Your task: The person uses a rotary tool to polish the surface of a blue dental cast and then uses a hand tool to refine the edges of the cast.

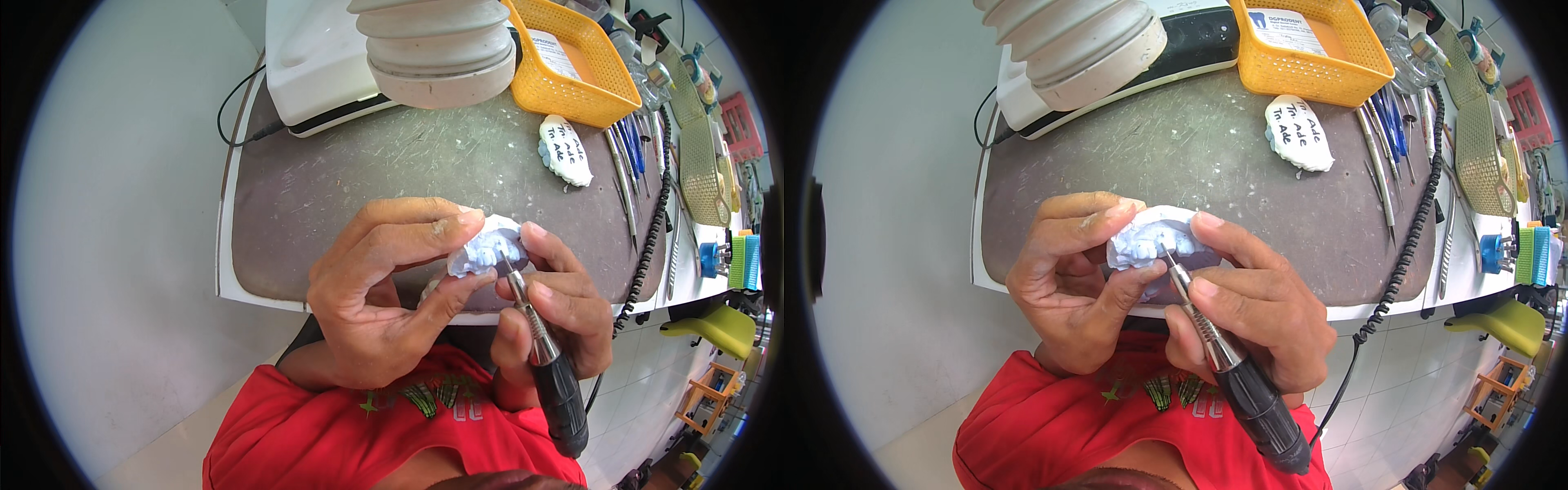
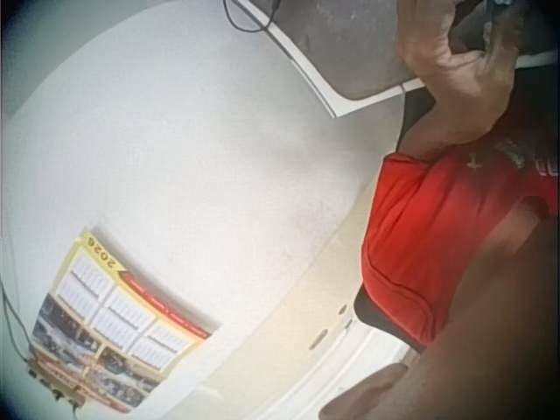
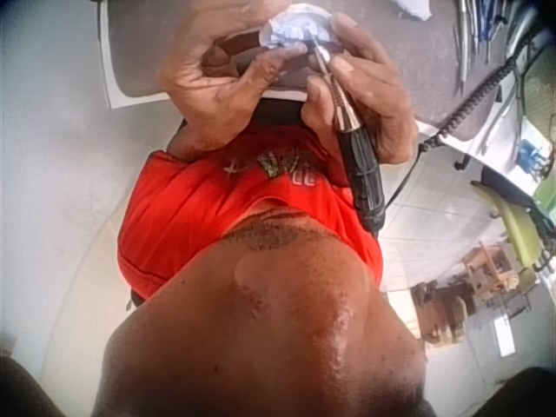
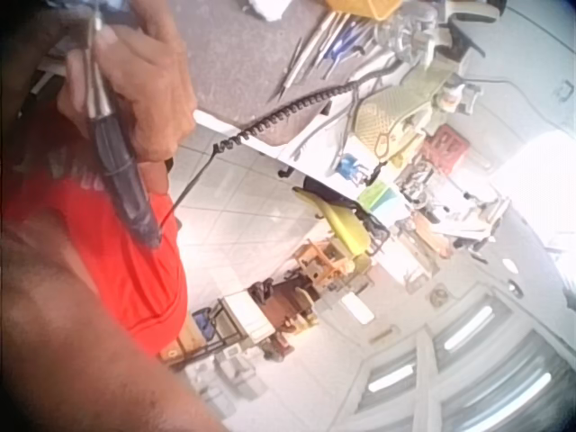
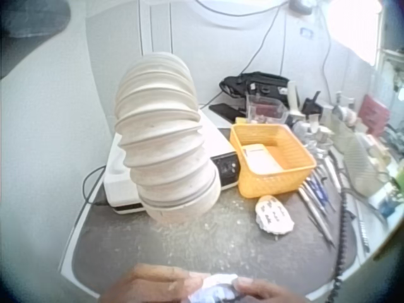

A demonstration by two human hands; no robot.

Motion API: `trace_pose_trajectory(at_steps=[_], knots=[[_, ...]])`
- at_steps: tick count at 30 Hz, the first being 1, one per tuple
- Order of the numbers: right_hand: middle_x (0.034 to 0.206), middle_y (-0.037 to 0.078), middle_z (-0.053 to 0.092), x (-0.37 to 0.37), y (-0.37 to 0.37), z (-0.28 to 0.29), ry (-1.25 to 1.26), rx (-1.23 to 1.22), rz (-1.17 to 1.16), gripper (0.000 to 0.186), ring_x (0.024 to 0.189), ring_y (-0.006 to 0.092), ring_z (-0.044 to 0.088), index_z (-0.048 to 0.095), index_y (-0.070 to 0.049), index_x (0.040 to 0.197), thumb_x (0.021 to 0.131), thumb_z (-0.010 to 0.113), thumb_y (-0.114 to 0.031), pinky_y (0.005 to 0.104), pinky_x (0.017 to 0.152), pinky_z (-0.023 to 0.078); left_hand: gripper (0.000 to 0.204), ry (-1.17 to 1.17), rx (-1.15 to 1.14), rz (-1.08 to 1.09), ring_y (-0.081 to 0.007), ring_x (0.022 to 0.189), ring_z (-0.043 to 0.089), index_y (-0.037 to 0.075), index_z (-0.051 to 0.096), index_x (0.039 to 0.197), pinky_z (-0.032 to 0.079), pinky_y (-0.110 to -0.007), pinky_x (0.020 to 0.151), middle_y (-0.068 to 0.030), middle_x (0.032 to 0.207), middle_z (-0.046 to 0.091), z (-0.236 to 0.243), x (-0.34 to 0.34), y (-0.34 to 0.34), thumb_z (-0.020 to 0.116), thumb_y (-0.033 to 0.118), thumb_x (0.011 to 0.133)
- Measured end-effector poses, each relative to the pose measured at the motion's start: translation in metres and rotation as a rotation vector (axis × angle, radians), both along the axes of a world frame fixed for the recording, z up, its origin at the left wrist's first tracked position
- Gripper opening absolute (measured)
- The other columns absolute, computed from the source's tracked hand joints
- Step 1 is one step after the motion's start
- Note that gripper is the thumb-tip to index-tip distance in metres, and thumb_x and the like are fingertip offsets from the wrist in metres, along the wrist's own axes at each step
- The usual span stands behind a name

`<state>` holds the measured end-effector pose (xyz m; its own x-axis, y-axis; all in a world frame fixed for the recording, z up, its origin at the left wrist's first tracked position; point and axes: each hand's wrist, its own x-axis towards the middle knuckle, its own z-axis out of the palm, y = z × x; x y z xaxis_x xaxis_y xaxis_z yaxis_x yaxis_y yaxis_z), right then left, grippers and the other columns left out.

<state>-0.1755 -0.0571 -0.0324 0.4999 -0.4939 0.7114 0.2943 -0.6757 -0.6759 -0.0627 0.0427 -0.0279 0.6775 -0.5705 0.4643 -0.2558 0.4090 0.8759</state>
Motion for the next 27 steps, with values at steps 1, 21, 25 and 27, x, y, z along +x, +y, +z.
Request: trace_pose_trajectory(at_steps=[1, 21, 25, 27], knots=[[0.075, 0.009, 0.064, 0.0003, 0.0002, 0.0003, -0.002, 0.002, -0.004, 0.026, 0.076, 0.0188, 0.068, 0.056, -0.004, 0.097, 0.087, 0.071, -0.023, 0.0517, 0.095, 0.049, 0.034, 0.003, 0.001, -0.001, -0.0236, 0.096, 0.065, -0.003, 0.065, 0.106, 0.056, -0.031, 0.080, -0.0181, 0.106, 0.062, 0.0003, -0.0002, 0.0000, 0.075, -0.008, 0.073], [0.075, 0.010, 0.065, 0.0010, -0.0013, -0.0010, -0.018, -0.013, 0.025, 0.026, 0.076, 0.0193, 0.068, 0.056, -0.003, 0.097, 0.087, 0.070, -0.022, 0.0508, 0.096, 0.049, 0.038, -0.184, 0.064, -0.078, -0.0257, 0.105, 0.060, -0.001, 0.056, 0.112, 0.055, -0.035, 0.088, -0.0180, 0.113, 0.053, -0.0045, 0.0074, 0.0057, 0.070, -0.010, 0.077], [0.075, 0.010, 0.065, 0.0011, -0.0017, -0.0011, -0.004, -0.026, 0.026, 0.026, 0.075, 0.0187, 0.068, 0.056, -0.003, 0.097, 0.087, 0.070, -0.022, 0.0509, 0.096, 0.049, 0.038, -0.194, 0.056, -0.067, -0.0259, 0.105, 0.060, -0.001, 0.056, 0.111, 0.055, -0.036, 0.089, -0.0175, 0.112, 0.053, -0.0047, 0.0073, 0.0053, 0.071, -0.010, 0.077], [0.075, 0.010, 0.065, 0.0011, -0.0014, -0.0012, -0.006, -0.023, 0.020, 0.026, 0.074, 0.0186, 0.068, 0.056, -0.003, 0.097, 0.087, 0.070, -0.021, 0.0509, 0.096, 0.049, 0.038, -0.201, 0.060, -0.062, -0.0260, 0.105, 0.060, -0.001, 0.056, 0.111, 0.054, -0.036, 0.089, -0.0173, 0.112, 0.054, -0.0044, 0.0073, 0.0052, 0.071, -0.010, 0.077]])
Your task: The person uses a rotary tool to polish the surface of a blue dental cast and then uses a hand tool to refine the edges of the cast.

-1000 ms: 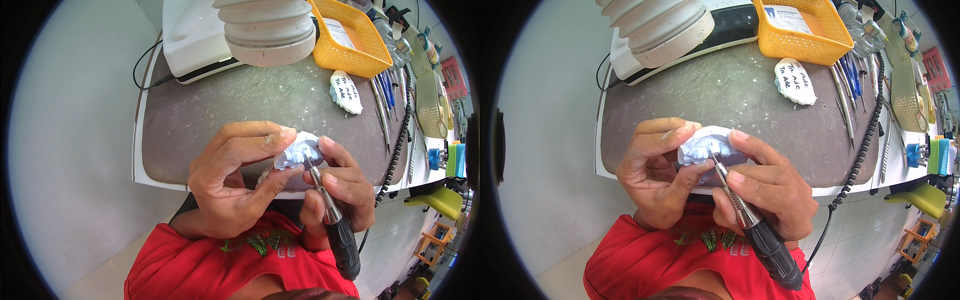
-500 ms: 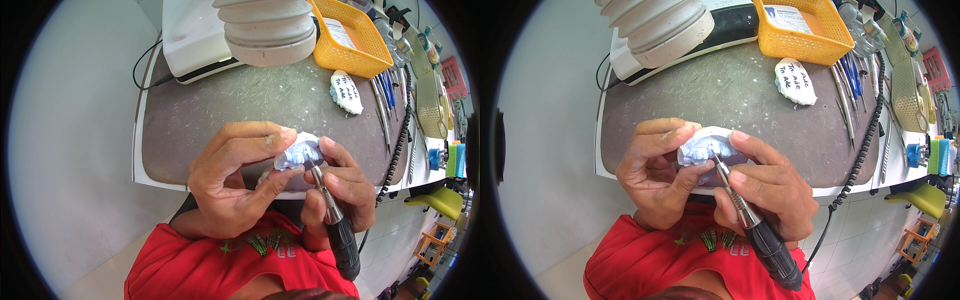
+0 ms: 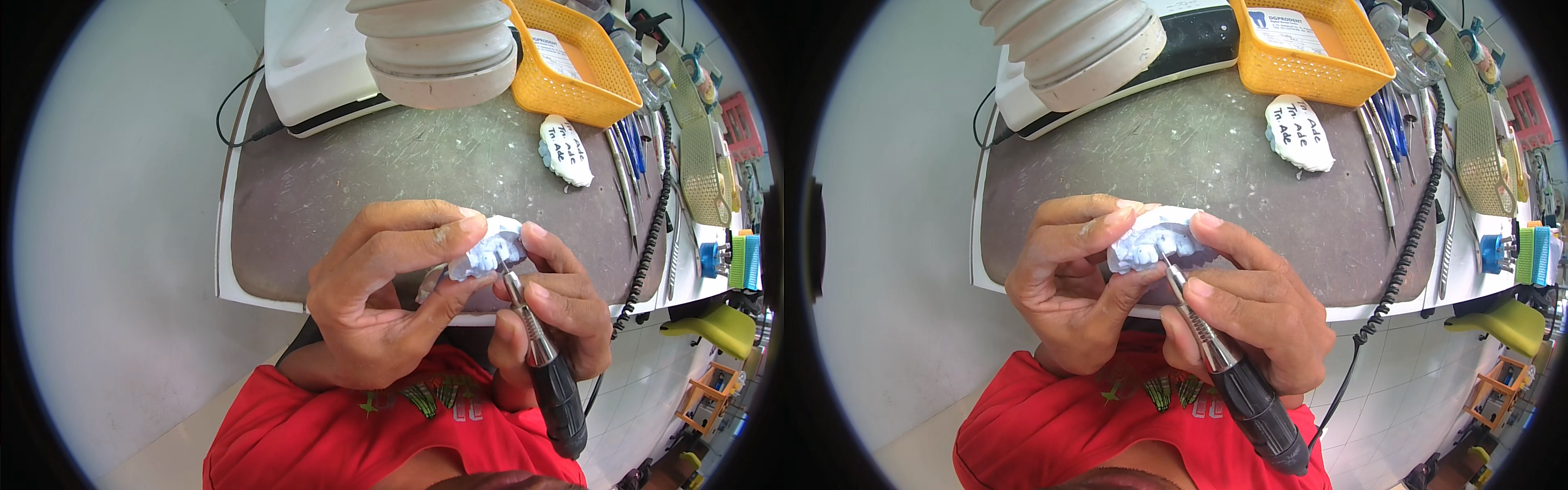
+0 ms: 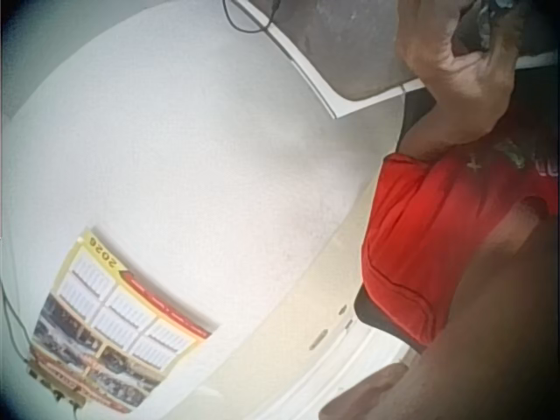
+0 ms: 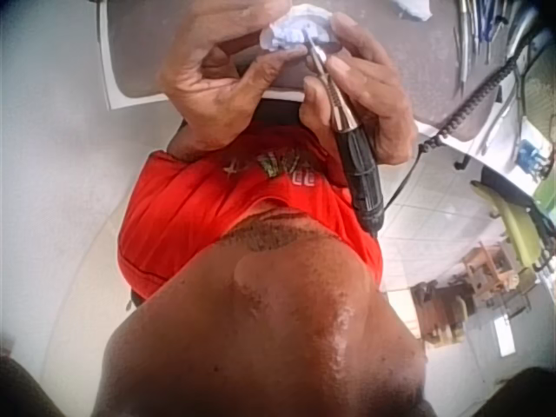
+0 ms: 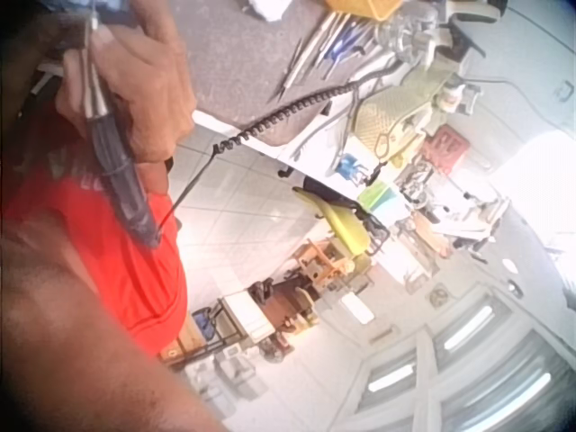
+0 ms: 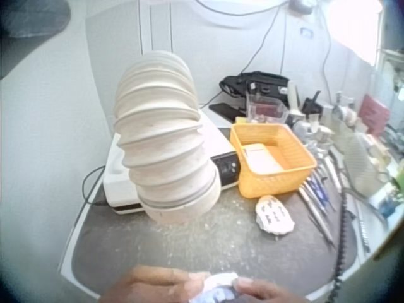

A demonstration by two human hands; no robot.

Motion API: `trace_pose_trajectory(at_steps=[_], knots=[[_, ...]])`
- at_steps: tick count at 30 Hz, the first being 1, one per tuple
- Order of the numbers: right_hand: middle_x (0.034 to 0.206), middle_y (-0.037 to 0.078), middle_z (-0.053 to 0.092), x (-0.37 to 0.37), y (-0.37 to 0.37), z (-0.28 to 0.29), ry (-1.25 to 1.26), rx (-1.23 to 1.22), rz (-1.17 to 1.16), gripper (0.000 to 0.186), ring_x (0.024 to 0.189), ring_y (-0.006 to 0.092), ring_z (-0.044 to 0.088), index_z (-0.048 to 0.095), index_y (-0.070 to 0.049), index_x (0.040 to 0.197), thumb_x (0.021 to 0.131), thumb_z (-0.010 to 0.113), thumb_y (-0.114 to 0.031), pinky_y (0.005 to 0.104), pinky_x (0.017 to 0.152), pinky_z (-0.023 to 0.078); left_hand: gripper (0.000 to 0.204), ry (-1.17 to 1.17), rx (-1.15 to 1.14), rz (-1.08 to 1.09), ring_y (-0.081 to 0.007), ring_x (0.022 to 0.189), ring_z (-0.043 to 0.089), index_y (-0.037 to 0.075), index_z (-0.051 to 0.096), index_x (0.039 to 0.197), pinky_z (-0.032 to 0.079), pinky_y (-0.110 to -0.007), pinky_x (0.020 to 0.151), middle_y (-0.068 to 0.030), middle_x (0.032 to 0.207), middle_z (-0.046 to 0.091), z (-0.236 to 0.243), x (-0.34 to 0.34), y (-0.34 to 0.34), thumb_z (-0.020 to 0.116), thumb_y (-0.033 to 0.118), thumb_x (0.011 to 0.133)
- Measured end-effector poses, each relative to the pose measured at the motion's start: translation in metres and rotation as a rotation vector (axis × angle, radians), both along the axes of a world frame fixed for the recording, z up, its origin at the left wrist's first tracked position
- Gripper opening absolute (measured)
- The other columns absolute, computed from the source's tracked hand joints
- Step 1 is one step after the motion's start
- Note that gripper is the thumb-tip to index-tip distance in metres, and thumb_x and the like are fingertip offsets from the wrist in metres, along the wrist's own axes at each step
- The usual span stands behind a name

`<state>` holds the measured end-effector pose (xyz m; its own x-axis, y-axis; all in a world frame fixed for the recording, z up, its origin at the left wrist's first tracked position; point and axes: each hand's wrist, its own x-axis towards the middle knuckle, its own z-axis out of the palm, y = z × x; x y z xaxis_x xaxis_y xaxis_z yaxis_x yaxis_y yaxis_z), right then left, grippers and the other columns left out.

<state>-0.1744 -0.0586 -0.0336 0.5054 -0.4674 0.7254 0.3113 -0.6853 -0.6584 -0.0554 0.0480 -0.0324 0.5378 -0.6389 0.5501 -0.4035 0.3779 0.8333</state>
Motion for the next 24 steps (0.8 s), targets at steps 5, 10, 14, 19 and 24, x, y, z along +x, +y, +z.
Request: trace_pose_trajectory(at_steps=[5, 10, 14, 19, 24], knots=[[0.075, 0.010, 0.065, 0.001, 0.000, 0.001, -0.013, 0.006, -0.005, 0.025, 0.074, 0.0184, 0.068, 0.056, -0.003, 0.097, 0.087, 0.070, -0.021, 0.0508, 0.095, 0.049, 0.038, -0.019, 0.010, 0.002, -0.0267, 0.105, 0.061, -0.001, 0.056, 0.111, 0.055, -0.037, 0.090, -0.0174, 0.111, 0.054, 0.001, 0.000, 0.000, 0.071, -0.010, 0.077], [0.076, 0.010, 0.065, 0.001, 0.000, -0.001, -0.007, -0.002, -0.005, 0.026, 0.074, 0.0182, 0.067, 0.056, -0.003, 0.098, 0.087, 0.070, -0.022, 0.0507, 0.095, 0.049, 0.036, -0.021, -0.014, 0.011, -0.0290, 0.104, 0.062, -0.001, 0.057, 0.109, 0.055, -0.038, 0.089, -0.0175, 0.111, 0.054, -0.002, 0.001, -0.001, 0.071, -0.009, 0.077], [0.076, 0.011, 0.065, 0.002, 0.001, -0.001, -0.028, 0.035, -0.013, 0.025, 0.079, 0.0230, 0.068, 0.057, -0.002, 0.096, 0.085, 0.072, -0.019, 0.0506, 0.094, 0.050, 0.037, 0.033, -0.069, 0.072, -0.0245, 0.094, 0.065, 0.002, 0.064, 0.106, 0.055, -0.033, 0.079, -0.0153, 0.105, 0.061, -0.003, -0.002, -0.006, 0.074, -0.009, 0.072], [0.079, 0.016, 0.064, 0.004, 0.003, -0.006, -0.179, 0.103, -0.006, 0.028, 0.084, 0.0346, 0.069, 0.058, 0.002, 0.099, 0.078, 0.076, -0.006, 0.0483, 0.085, 0.056, 0.036, 0.083, -0.063, 0.050, -0.0237, 0.099, 0.063, -0.002, 0.061, 0.107, 0.056, -0.032, 0.083, -0.0160, 0.108, 0.058, 0.002, -0.004, -0.004, 0.074, -0.009, 0.075], [0.091, 0.021, 0.063, 0.000, -0.002, -0.006, -0.191, 0.192, -0.035, 0.034, 0.087, 0.0326, 0.068, 0.051, 0.000, 0.109, 0.086, 0.070, -0.017, 0.0470, 0.083, 0.057, 0.039, 0.255, -0.009, -0.021, -0.0166, 0.097, 0.058, -0.001, 0.055, 0.110, 0.052, -0.028, 0.083, -0.0124, 0.108, 0.054, 0.009, -0.001, -0.002, 0.075, -0.004, 0.076]])
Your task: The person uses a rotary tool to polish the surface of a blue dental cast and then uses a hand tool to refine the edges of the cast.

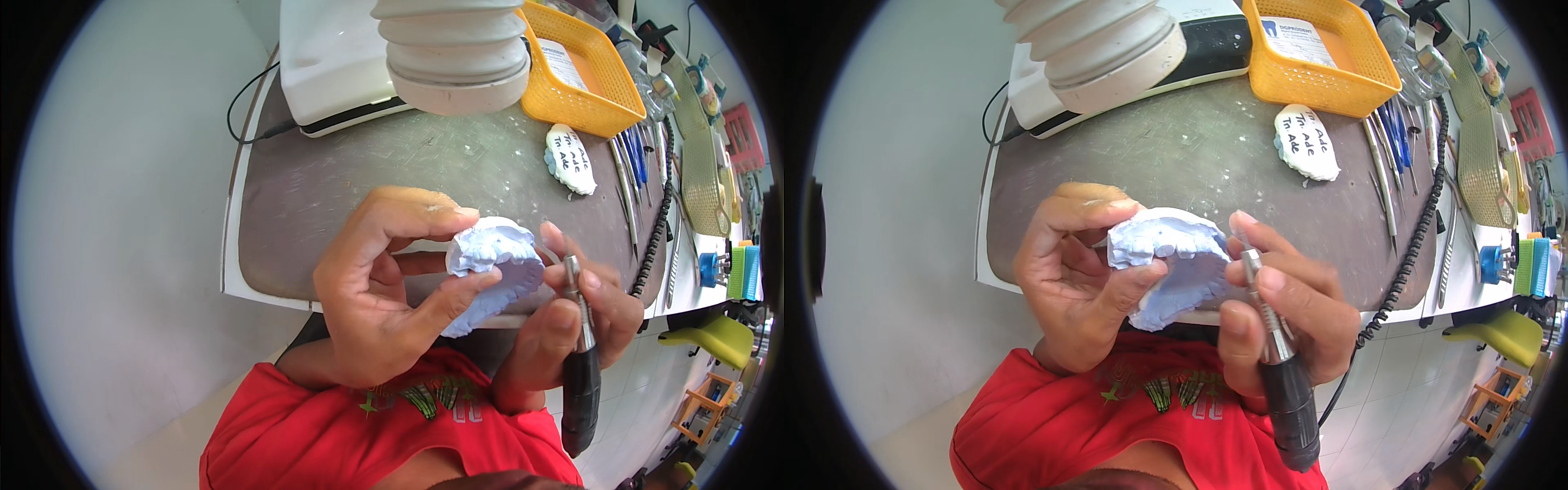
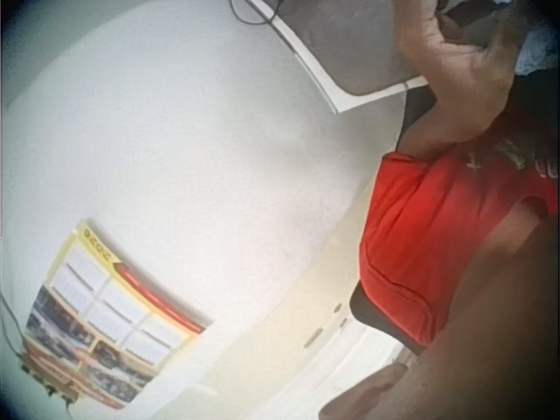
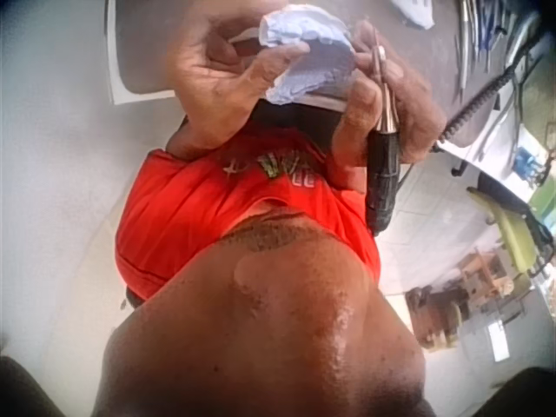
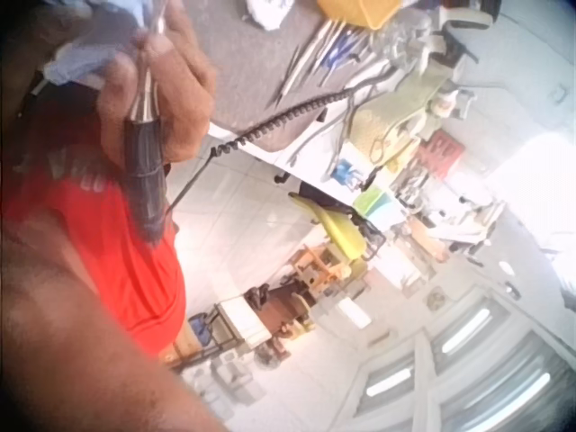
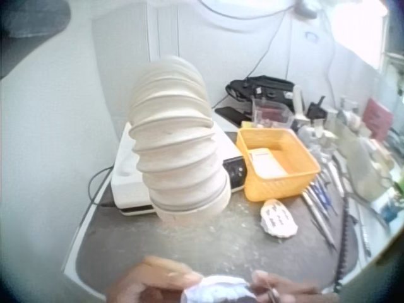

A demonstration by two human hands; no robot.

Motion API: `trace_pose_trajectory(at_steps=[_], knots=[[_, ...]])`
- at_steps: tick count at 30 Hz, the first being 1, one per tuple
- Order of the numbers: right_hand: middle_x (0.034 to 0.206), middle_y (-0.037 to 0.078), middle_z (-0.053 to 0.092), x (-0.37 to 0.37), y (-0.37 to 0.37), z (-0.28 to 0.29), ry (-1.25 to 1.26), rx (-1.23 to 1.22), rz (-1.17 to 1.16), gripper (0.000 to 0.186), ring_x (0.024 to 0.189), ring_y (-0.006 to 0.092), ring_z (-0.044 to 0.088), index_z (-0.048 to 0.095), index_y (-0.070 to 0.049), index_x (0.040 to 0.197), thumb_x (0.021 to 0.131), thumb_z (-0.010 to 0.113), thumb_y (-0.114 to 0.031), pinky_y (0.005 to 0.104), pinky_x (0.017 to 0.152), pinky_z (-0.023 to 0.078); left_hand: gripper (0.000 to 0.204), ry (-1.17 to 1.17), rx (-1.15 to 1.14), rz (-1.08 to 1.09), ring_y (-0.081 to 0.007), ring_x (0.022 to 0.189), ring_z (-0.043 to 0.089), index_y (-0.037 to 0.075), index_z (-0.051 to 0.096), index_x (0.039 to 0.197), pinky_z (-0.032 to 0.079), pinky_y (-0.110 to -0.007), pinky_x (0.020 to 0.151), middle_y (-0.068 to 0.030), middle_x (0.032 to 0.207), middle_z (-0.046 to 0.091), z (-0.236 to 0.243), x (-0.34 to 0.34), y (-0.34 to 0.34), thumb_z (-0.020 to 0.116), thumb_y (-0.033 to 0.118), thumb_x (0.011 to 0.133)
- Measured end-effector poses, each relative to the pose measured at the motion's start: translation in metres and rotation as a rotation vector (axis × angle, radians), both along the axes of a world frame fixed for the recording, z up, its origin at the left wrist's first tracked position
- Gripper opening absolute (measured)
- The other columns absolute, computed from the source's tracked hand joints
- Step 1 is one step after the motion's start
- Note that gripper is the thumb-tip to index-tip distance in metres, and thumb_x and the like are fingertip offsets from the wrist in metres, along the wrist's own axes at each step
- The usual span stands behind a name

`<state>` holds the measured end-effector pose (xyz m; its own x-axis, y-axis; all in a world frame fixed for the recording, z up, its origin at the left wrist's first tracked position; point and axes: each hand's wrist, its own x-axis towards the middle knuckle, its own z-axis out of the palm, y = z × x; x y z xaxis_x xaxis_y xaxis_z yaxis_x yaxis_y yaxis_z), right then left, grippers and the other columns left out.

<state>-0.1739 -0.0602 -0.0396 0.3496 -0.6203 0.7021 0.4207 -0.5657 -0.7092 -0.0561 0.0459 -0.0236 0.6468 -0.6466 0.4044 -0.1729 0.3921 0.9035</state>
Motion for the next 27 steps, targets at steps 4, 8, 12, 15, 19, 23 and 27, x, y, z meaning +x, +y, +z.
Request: trace_pose_trajectory(at_steps=[4, 8, 12, 15, 19, 23, 27], knots=[[0.096, 0.024, 0.063, 0.006, 0.008, 0.008, 0.059, 0.182, -0.100, 0.042, 0.087, 0.0323, 0.068, 0.050, -0.002, 0.109, 0.088, 0.068, -0.034, 0.0411, 0.078, 0.057, 0.036, 0.122, -0.020, -0.021, -0.0141, 0.099, 0.058, -0.001, 0.057, 0.109, 0.058, -0.028, 0.081, -0.0094, 0.107, 0.054, 0.004, 0.002, -0.002, 0.074, -0.005, 0.077], [0.098, 0.024, 0.063, 0.005, 0.009, 0.012, 0.202, 0.186, -0.104, 0.046, 0.083, 0.0280, 0.067, 0.050, -0.002, 0.107, 0.087, 0.069, -0.039, 0.0345, 0.073, 0.055, 0.039, 0.180, 0.030, -0.081, -0.0155, 0.095, 0.057, 0.000, 0.053, 0.109, 0.048, -0.028, 0.083, -0.0119, 0.108, 0.053, 0.006, 0.005, -0.003, 0.075, 0.000, 0.077], [0.099, 0.026, 0.063, -0.001, 0.003, 0.009, 0.152, 0.199, 0.000, 0.037, 0.084, 0.0257, 0.066, 0.051, -0.001, 0.105, 0.084, 0.072, -0.023, 0.0321, 0.072, 0.053, 0.037, 0.164, 0.078, -0.067, -0.0190, 0.098, 0.059, 0.000, 0.055, 0.107, 0.050, -0.030, 0.084, -0.0144, 0.108, 0.056, 0.007, 0.006, -0.005, 0.075, -0.001, 0.077], [0.097, 0.028, 0.063, -0.002, 0.001, 0.001, 0.106, 0.156, 0.049, 0.036, 0.083, 0.0253, 0.066, 0.051, 0.000, 0.105, 0.083, 0.074, -0.016, 0.0292, 0.068, 0.053, 0.036, 0.165, 0.061, -0.067, -0.0215, 0.100, 0.061, 0.000, 0.056, 0.105, 0.051, -0.032, 0.085, -0.0165, 0.106, 0.058, 0.006, 0.006, -0.004, 0.076, -0.002, 0.076], [0.098, 0.029, 0.062, -0.006, -0.001, 0.001, 0.116, 0.200, 0.081, 0.036, 0.080, 0.0241, 0.066, 0.050, 0.000, 0.106, 0.083, 0.073, -0.016, 0.0279, 0.066, 0.055, 0.036, 0.115, 0.047, -0.068, -0.0232, 0.099, 0.061, -0.001, 0.058, 0.103, 0.051, -0.032, 0.084, -0.0184, 0.103, 0.060, 0.001, 0.006, -0.007, 0.077, -0.002, 0.073], [0.101, 0.028, 0.062, 0.000, 0.003, 0.009, 0.117, 0.352, 0.059, 0.034, 0.080, 0.0213, 0.066, 0.050, 0.000, 0.108, 0.085, 0.071, -0.015, 0.0272, 0.067, 0.054, 0.033, 0.058, 0.074, -0.062, -0.0229, 0.099, 0.060, -0.002, 0.059, 0.103, 0.050, -0.032, 0.085, -0.0189, 0.104, 0.059, 0.002, 0.009, -0.009, 0.075, -0.004, 0.075], [0.105, 0.027, 0.062, -0.007, -0.006, 0.012, 0.232, 0.330, 0.117, 0.032, 0.080, 0.0192, 0.065, 0.049, 0.000, 0.110, 0.087, 0.068, -0.012, 0.0274, 0.070, 0.054, 0.030, 0.115, 0.103, -0.069, -0.0218, 0.098, 0.060, -0.004, 0.060, 0.104, 0.050, -0.031, 0.086, -0.0186, 0.107, 0.057, 0.005, 0.007, -0.008, 0.072, -0.006, 0.077]])
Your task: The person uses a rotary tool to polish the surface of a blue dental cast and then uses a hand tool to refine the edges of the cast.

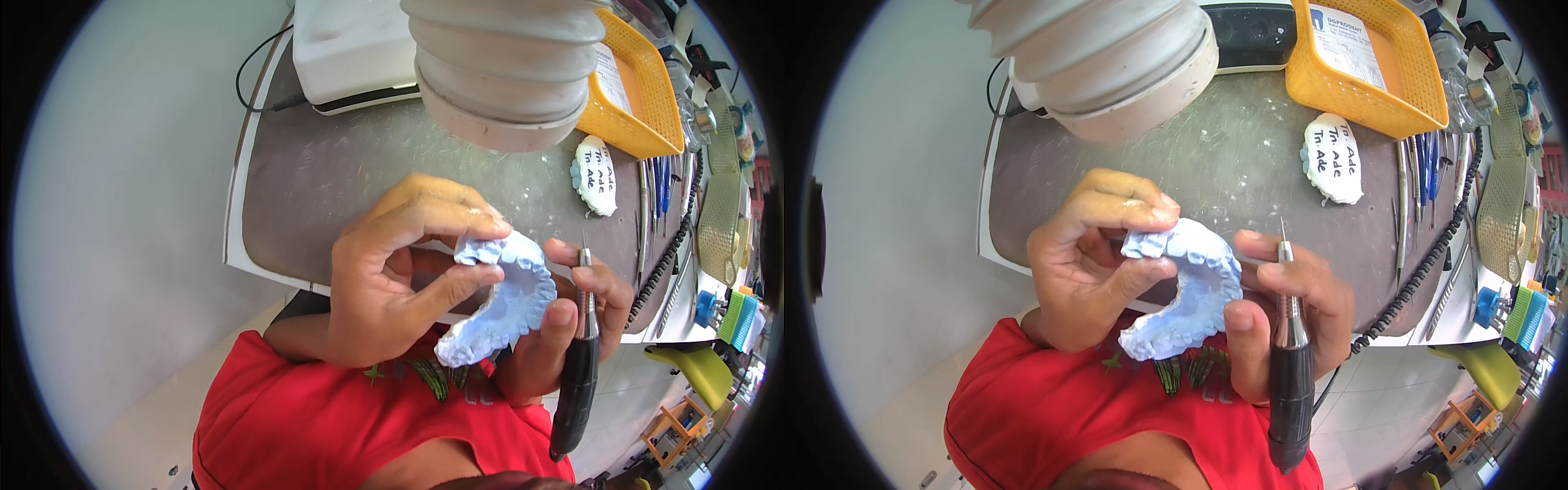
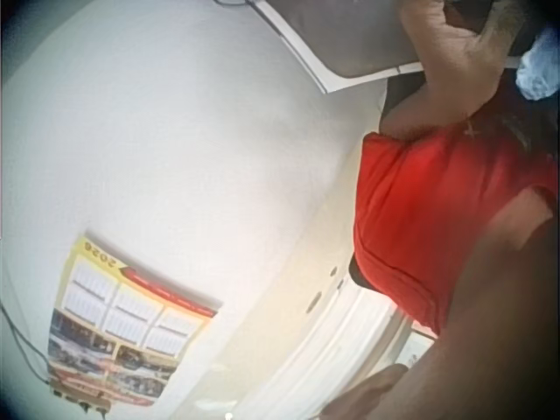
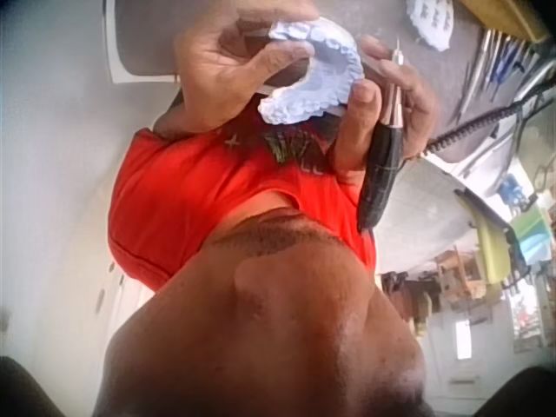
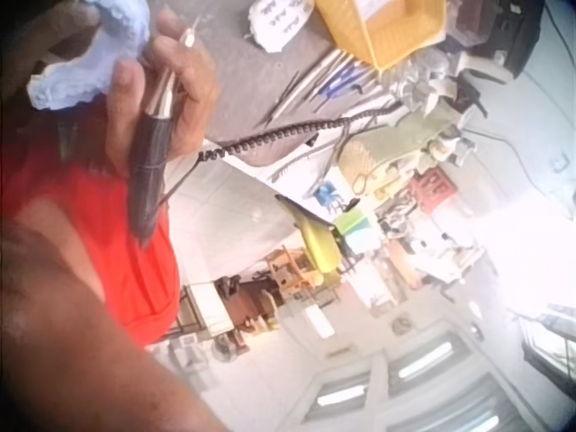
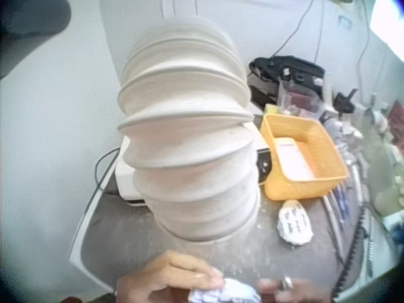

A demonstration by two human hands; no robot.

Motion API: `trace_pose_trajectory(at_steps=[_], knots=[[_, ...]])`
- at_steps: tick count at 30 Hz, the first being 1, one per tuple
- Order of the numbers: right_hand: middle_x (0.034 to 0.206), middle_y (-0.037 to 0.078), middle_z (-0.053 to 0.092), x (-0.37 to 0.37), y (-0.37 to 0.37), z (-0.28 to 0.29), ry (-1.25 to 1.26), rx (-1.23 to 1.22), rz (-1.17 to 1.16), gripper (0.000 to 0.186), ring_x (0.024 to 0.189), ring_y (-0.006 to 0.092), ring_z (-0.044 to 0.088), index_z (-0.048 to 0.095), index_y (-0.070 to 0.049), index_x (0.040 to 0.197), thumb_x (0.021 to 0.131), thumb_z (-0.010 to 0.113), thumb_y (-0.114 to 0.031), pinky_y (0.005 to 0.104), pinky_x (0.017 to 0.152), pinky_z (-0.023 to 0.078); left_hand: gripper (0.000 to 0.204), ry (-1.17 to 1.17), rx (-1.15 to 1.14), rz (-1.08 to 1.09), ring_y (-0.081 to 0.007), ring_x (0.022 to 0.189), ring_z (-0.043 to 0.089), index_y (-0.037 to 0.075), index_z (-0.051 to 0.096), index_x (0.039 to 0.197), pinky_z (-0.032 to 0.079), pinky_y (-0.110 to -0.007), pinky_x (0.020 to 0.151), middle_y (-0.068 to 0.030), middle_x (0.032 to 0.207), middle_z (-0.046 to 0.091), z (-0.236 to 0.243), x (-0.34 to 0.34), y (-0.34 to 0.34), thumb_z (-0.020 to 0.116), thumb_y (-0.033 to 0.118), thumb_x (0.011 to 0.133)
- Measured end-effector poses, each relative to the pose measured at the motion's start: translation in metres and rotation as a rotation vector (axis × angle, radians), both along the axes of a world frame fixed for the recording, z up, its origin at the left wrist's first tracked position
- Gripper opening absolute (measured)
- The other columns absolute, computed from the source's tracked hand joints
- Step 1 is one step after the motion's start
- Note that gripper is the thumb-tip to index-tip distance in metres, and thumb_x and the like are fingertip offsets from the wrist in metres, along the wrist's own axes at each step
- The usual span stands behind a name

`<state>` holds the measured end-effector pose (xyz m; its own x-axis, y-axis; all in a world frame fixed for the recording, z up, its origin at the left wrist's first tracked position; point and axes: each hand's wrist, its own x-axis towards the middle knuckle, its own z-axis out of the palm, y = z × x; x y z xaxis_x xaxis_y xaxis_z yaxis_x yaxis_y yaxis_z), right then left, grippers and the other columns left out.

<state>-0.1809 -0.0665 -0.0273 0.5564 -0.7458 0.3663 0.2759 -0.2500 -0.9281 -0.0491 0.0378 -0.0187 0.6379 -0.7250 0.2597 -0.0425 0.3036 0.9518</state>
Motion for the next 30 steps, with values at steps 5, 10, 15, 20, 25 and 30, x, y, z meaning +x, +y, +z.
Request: trace_pose_trajectory(at_steps=[5, 10, 15, 20, 25, 30], knots=[[0.109, 0.025, 0.059, 0.002, -0.001, 0.000, -0.064, 0.041, 0.043, 0.035, 0.083, 0.0188, 0.064, 0.049, 0.001, 0.112, 0.085, 0.069, -0.005, 0.0294, 0.072, 0.055, 0.038, 0.143, 0.069, 0.001, -0.0202, 0.110, 0.058, -0.004, 0.053, 0.114, 0.051, -0.031, 0.090, -0.0171, 0.112, 0.057, 0.006, -0.004, -0.002, 0.069, -0.009, 0.079], [0.104, 0.016, 0.053, 0.003, 0.003, 0.006, -0.058, 0.121, 0.048, 0.045, 0.088, 0.0175, 0.061, 0.048, -0.003, 0.112, 0.077, 0.076, 0.001, 0.0285, 0.073, 0.056, 0.040, 0.280, 0.002, -0.042, -0.0237, 0.112, 0.059, -0.003, 0.049, 0.117, 0.053, -0.032, 0.092, -0.0209, 0.114, 0.060, 0.006, 0.001, -0.005, 0.068, -0.007, 0.082], [0.103, 0.012, 0.049, 0.004, 0.002, 0.000, 0.029, -0.020, 0.009, 0.049, 0.089, 0.0165, 0.060, 0.047, -0.004, 0.111, 0.073, 0.077, 0.007, 0.0265, 0.071, 0.056, 0.037, 0.287, -0.041, -0.091, -0.0251, 0.114, 0.059, -0.003, 0.049, 0.115, 0.052, -0.035, 0.094, -0.0247, 0.118, 0.060, 0.004, 0.004, -0.004, 0.068, -0.005, 0.083], [0.103, 0.012, 0.050, 0.006, 0.002, 0.003, 0.045, -0.035, -0.011, 0.050, 0.088, 0.0154, 0.060, 0.048, -0.005, 0.109, 0.071, 0.079, 0.005, 0.0243, 0.070, 0.057, 0.037, 0.293, -0.049, -0.063, -0.0249, 0.113, 0.059, -0.003, 0.051, 0.118, 0.051, -0.035, 0.094, -0.0244, 0.118, 0.060, 0.006, 0.000, -0.008, 0.067, -0.004, 0.084], [0.103, 0.011, 0.051, 0.009, 0.006, 0.007, 0.023, 0.032, 0.024, 0.056, 0.089, 0.0152, 0.060, 0.049, -0.005, 0.108, 0.066, 0.086, -0.005, 0.0252, 0.071, 0.059, 0.042, 0.159, 0.095, -0.059, -0.0184, 0.104, 0.059, -0.003, 0.052, 0.126, 0.050, -0.031, 0.089, -0.0176, 0.122, 0.058, 0.014, 0.004, -0.007, 0.066, 0.002, 0.087], [0.103, 0.011, 0.052, 0.013, 0.007, 0.009, 0.052, 0.055, 0.024, 0.054, 0.092, 0.0156, 0.059, 0.049, -0.005, 0.108, 0.068, 0.085, -0.006, 0.0261, 0.073, 0.060, 0.044, 0.046, 0.160, -0.024, -0.0132, 0.096, 0.055, -0.004, 0.051, 0.128, 0.047, -0.027, 0.086, -0.0103, 0.123, 0.055, 0.017, 0.005, -0.004, 0.065, 0.007, 0.088]])
